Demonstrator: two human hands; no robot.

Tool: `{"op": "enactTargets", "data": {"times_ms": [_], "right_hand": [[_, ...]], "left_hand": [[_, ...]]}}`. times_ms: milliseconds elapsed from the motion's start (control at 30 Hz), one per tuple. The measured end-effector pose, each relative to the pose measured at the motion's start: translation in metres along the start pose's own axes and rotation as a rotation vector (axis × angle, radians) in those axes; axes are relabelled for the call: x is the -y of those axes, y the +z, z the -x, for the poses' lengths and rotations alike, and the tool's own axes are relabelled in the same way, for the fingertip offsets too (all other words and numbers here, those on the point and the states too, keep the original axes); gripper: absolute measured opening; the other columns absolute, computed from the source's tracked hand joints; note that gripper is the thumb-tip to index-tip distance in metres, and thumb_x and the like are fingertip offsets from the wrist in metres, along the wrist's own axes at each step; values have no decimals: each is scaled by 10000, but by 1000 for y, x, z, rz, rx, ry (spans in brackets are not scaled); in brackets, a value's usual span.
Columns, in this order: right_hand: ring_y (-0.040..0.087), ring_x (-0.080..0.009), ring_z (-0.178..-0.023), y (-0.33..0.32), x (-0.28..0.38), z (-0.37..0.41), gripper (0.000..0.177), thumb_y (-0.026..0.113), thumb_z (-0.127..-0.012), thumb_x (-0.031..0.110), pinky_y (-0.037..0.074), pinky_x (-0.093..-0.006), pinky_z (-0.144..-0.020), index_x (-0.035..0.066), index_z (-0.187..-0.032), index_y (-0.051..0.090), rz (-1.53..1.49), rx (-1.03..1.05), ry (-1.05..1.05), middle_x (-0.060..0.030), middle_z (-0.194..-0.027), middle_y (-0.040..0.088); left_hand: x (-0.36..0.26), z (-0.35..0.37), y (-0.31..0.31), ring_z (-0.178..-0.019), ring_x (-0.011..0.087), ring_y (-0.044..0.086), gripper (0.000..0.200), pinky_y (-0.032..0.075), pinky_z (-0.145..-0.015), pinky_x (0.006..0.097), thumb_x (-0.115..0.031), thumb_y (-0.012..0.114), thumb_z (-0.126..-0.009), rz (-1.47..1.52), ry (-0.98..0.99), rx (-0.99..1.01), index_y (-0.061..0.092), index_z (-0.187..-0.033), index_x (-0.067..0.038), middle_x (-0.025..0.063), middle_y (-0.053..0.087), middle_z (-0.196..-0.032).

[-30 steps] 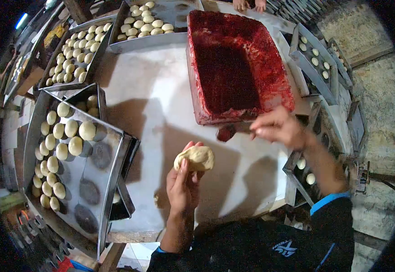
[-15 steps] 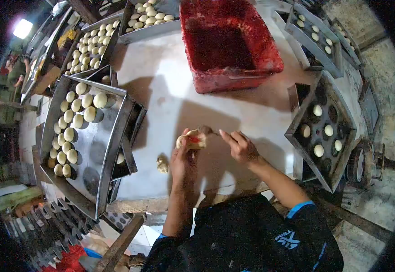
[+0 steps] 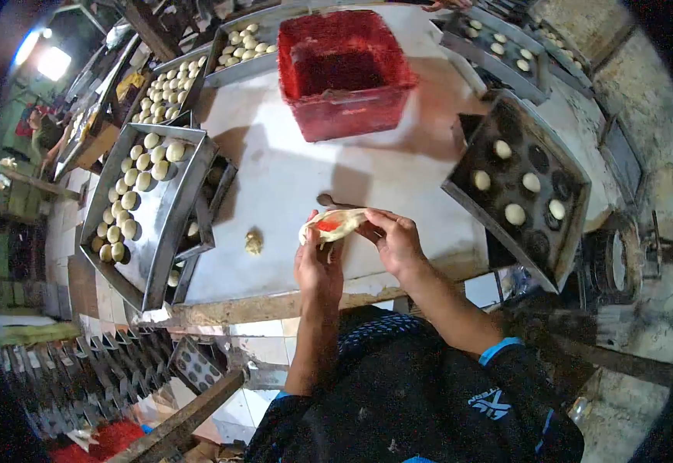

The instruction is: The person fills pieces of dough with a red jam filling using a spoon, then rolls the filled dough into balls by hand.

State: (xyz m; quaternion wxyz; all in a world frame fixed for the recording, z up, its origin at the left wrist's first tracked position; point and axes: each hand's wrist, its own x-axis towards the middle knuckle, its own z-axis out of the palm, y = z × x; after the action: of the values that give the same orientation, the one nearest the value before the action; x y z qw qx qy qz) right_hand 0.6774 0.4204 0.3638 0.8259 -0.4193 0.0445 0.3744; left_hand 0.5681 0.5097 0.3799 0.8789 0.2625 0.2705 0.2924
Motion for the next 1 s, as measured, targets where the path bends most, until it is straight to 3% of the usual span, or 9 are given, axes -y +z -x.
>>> {"op": "enactTargets", "data": {"times_ms": [67,100,233,400,600,667,800,867,1000], "right_hand": [[667,-202,-873,-1,8,31,239,686,-837,78,562,-310,-787,-93,-1001,656,368,61,-305,-126,-1022,649],[660,-205,-907,-2,19,52,259,716,-810,91,567,-321,-787,-78,-999,662,756,177,-570,-132,-1060,622],[617,-318,-858,4,55,125,120,670,-792,58,517,-368,-761,-39,-842,622,1106,217,-939,-129,-965,580],[604,-272,-823,1,101,191,68,660,-784,3,495,-356,-720,-19,-841,632,1114,359,-1167,-105,-947,617],[534,-309,-919,11,95,240,72,641,-781,23,443,-383,-817,-9,-826,595,1220,503,-1182,-151,-1013,555],[522,-316,-948,16,84,245,85,652,-770,27,437,-393,-832,-9,-830,603,1267,551,-1233,-163,-1029,532],[557,-157,-794,28,66,243,165,696,-835,119,459,-271,-669,-21,-920,684,870,598,-1082,-96,-1014,556],[542,-106,-715,43,56,250,180,612,-920,112,451,-226,-639,-39,-987,683,656,412,-606,-74,-962,575],[593,-125,-633,61,3,230,176,615,-927,81,484,-252,-548,-65,-1012,662,442,548,-23,-54,-793,606]], "left_hand": [[34,18,10,-1215,235,476,549,397,-1011,337,-310,491,-996,-262,220,54,346,-1411,18,139,492,-1318],[43,29,13,-1235,240,439,494,365,-1037,366,-214,449,-1012,-824,518,125,318,-1400,64,193,415,-1359],[59,98,42,-1373,286,297,626,260,-1116,369,-172,433,-984,-1099,682,283,123,-1480,52,224,230,-1509],[36,174,53,-1179,217,511,664,406,-1018,367,-159,548,-961,-168,331,335,187,-1492,9,143,520,-1279],[29,203,27,-1180,218,510,500,412,-1011,361,-225,590,-947,-112,322,558,433,-1358,12,131,503,-1310],[22,216,32,-1116,222,537,516,423,-974,352,-414,585,-923,-276,368,307,475,-1254,-34,117,551,-1207],[5,216,18,-1080,230,533,353,425,-933,354,-355,505,-979,-133,518,271,498,-1192,-74,116,546,-1192],[-14,220,6,-1063,236,543,305,436,-911,348,-310,476,-999,-41,542,311,500,-1205,-86,114,541,-1207],[-42,218,-27,-1061,217,551,296,467,-867,339,-270,505,-995,-113,630,229,499,-1234,-97,122,536,-1256]]}}
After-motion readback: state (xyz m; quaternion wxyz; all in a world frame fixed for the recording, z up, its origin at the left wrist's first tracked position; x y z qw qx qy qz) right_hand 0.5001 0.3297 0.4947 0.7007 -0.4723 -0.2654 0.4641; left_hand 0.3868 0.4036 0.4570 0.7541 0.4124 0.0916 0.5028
